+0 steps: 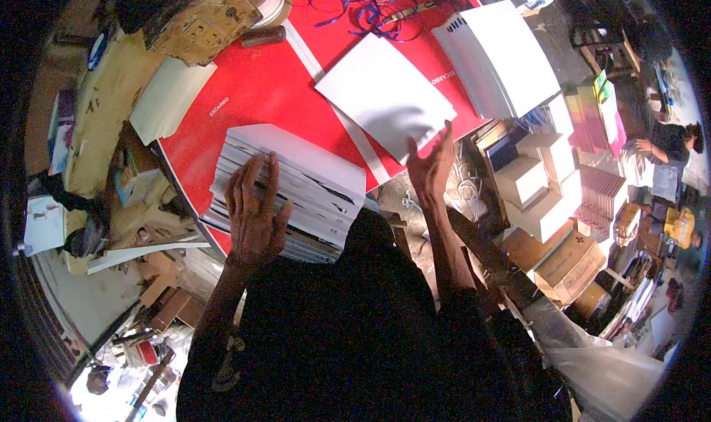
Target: The person carries stacks of paper booklets to a table, inserts ribbon bookmarks into each booklet by hand, and stacks the completed booklets.
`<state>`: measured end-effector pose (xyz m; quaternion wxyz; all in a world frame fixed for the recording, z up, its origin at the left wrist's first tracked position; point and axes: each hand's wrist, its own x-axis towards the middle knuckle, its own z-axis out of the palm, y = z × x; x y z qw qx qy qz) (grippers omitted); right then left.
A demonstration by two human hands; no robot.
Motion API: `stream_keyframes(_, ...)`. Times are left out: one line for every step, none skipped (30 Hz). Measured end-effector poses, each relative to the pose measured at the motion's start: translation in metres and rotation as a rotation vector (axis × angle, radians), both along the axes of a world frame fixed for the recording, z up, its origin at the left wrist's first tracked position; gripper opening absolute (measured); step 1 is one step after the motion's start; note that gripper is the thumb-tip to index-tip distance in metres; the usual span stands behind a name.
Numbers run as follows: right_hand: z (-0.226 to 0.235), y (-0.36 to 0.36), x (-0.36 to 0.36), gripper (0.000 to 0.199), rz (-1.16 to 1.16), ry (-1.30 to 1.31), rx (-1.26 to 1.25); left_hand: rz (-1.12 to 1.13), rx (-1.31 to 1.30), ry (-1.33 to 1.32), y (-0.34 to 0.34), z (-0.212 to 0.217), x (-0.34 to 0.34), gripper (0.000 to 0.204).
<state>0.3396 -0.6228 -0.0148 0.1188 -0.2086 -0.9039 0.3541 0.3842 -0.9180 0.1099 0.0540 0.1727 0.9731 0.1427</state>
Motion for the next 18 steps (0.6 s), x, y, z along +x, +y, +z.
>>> stream_keyframes(0.011,-0.007,-0.005,0.076,0.133,0.112,0.116,0.001,-0.006,-0.01,0.0,0.0,-0.001,0.064)
stream_keyframes(0.045,-0.023,-0.015,0.073,0.272,0.223,0.23,0.002,-0.011,-0.012,-0.001,0.002,-0.001,0.064)
stream_keyframes(0.064,-0.033,-0.019,0.073,0.451,0.049,-0.071,-0.013,0.003,0.004,0.0,0.002,-0.001,0.064)
stream_keyframes(0.08,-0.044,-0.024,0.073,0.627,-0.126,-0.38,-0.022,0.013,0.02,-0.001,0.004,-0.001,0.064)
stream_keyframes(0.099,-0.053,-0.029,0.072,0.817,-0.265,-0.476,-0.028,0.018,0.021,-0.001,0.002,-0.001,0.064)
stream_keyframes(0.11,-0.06,-0.034,0.07,1.011,-0.403,-0.57,-0.03,0.006,0.01,-0.001,0.001,-0.002,0.064)
stream_keyframes(0.111,-0.065,-0.036,0.067,1.065,-0.431,-0.383,-0.03,-0.006,-0.001,-0.001,0.0,-0.002,0.063)
stream_keyframes(0.108,-0.063,-0.04,0.067,1.075,-0.429,-0.373,-0.02,-0.001,0.006,0.0,0.001,-0.001,0.063)
stream_keyframes(0.101,-0.06,-0.045,0.065,1.06,-0.488,-0.464,-0.024,-0.003,-0.002,0.0,0.001,-0.001,0.063)
stream_keyframes(0.098,-0.058,-0.049,0.063,1.041,-0.548,-0.553,-0.028,-0.003,-0.01,0.0,0.001,0.0,0.063)
stream_keyframes(0.103,-0.056,-0.051,0.051,1.048,-0.469,-0.543,-0.02,0.002,-0.007,0.0,0.002,0.0,0.063)
stream_keyframes(0.099,-0.053,-0.053,0.051,1.054,-0.471,-0.535,-0.01,0.013,0.006,0.0,0.004,0.001,0.063)
stream_keyframes(0.091,-0.049,-0.057,0.044,1.051,-0.312,-0.393,-0.001,0.023,0.017,0.0,0.004,0.001,0.064)
stream_keyframes(0.086,-0.045,-0.062,0.038,1.036,-0.15,-0.257,-0.001,0.023,0.02,-0.001,0.004,0.003,0.064)
stream_keyframes(0.089,-0.034,-0.074,0.033,1.047,-0.169,-0.259,0.02,0.022,0.018,-0.001,0.004,0.005,0.064)
stream_keyframes(0.089,-0.022,-0.077,0.028,0.956,-0.191,-0.509,0.04,0.021,0.015,-0.002,0.005,0.005,0.064)
stream_keyframes(0.089,-0.009,-0.078,0.028,0.833,-0.173,-0.441,0.033,0.029,0.016,-0.001,0.003,0.003,0.064)
stream_keyframes(0.085,0.011,-0.088,0.03,0.829,-0.238,-0.596,0.02,0.016,-0.006,0.0,0.006,0.001,0.063)
